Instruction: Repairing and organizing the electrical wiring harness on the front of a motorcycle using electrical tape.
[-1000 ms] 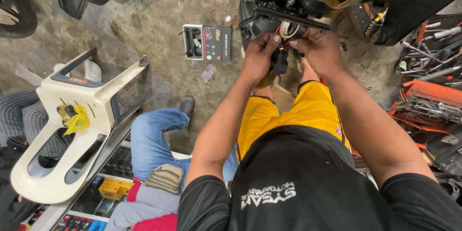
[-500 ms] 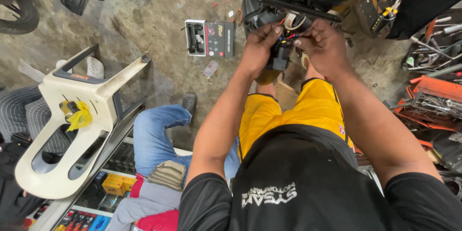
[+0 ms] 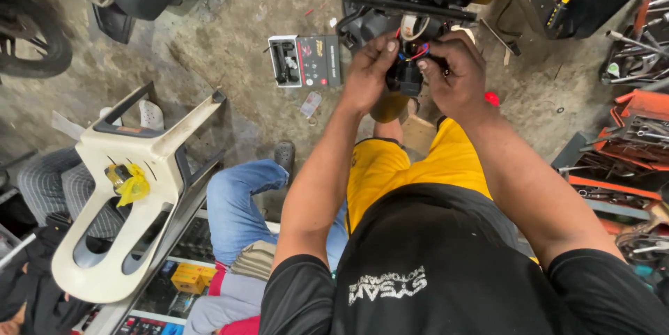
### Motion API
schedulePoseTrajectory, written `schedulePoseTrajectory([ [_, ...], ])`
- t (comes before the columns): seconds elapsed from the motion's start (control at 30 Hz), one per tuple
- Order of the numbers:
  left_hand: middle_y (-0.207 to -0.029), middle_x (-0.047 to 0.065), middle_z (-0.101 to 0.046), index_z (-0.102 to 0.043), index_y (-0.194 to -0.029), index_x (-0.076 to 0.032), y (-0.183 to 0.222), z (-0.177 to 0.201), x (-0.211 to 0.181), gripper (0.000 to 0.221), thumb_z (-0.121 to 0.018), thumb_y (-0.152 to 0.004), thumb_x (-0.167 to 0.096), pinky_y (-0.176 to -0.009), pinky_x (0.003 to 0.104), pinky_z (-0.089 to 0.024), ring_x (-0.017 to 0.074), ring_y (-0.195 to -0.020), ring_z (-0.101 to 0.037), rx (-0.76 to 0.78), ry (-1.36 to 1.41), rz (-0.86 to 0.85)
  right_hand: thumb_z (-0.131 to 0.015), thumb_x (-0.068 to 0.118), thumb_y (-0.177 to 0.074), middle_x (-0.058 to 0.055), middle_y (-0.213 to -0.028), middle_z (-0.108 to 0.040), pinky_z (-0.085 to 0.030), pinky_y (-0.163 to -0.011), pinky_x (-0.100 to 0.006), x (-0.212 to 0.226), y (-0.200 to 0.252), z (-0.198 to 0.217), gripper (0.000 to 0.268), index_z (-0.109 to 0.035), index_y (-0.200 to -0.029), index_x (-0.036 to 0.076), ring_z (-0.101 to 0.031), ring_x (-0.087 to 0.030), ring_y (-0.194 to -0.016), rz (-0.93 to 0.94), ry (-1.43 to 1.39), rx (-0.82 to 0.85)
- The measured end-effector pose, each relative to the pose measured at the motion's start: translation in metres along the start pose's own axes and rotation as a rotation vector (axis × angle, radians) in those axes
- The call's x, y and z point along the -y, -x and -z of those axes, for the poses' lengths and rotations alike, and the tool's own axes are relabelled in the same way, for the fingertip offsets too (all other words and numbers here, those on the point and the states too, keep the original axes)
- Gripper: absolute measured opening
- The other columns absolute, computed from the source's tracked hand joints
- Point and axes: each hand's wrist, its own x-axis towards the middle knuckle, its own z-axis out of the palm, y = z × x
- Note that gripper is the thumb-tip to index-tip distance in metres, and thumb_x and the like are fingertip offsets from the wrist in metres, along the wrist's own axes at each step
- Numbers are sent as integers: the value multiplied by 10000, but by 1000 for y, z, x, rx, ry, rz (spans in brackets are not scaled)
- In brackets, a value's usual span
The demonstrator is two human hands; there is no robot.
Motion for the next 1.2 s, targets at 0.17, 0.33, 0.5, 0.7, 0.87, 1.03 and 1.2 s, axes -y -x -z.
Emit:
schedulePoseTrajectory([
  [0.17,-1064,88,-734,-744,-1297,-14,4,14,23,322,-681,-1107,-266,-1004,368,-521,147,-1030,-616,13,-57,25,-823,46,-1040,-241,-1068,-668,-571,-760,-486,0,12,-1,171,-778,-1144,-83,-698,-466,-872,24,60,-43],
  [0.33,-933,46,-679,-781,-1155,-36,-3,9,22,246,-689,-1081,-252,-861,296,-520,130,-915,-611,-12,-39,-5,-911,67,-986,-182,-930,-632,-562,-680,-430,1,14,-11,233,-775,-1138,-46,-684,-381,-791,-43,43,-77],
  [0.5,-931,11,-637,-759,-1115,-52,-2,2,14,213,-669,-1085,-242,-857,288,-499,126,-912,-584,-39,-36,-16,-920,90,-996,-197,-879,-579,-550,-630,-481,0,10,-16,299,-677,-1103,-47,-667,-438,-771,-81,100,-81],
  [0.7,-967,28,-612,-700,-1339,-36,4,-2,-29,393,-661,-1097,-342,-953,330,-500,163,-990,-572,30,-109,-101,-704,178,-1124,-196,-927,-611,-564,-669,-484,-3,5,-17,220,-691,-1101,-40,-664,-482,-762,51,212,-72],
  [0.87,-1092,-23,-717,-682,-1219,-126,2,-8,-19,228,-719,-1045,-268,-956,264,-505,87,-1023,-630,25,-97,-55,-531,110,-1150,-121,-918,-582,-428,-766,-444,-16,24,-23,184,-587,-1003,15,-540,-291,-855,-286,155,-62],
  [1.03,-954,-68,-662,-672,-1025,-171,2,-12,-26,128,-667,-1047,-297,-865,258,-484,68,-913,-573,-47,-191,-45,-573,283,-1152,-31,-1041,-716,-671,-717,-331,-26,23,-28,203,-678,-1068,131,-703,-151,-952,-839,-333,-181],
  [1.2,-1230,70,-723,-578,-1432,-37,-8,4,-5,482,-738,-1009,-206,-1105,315,-513,139,-1158,-644,2,-157,74,-639,119,-1068,-18,-1140,-790,-662,-789,-341,-24,5,-10,188,-762,-1207,147,-737,-167,-1026,-1122,-527,-116],
])
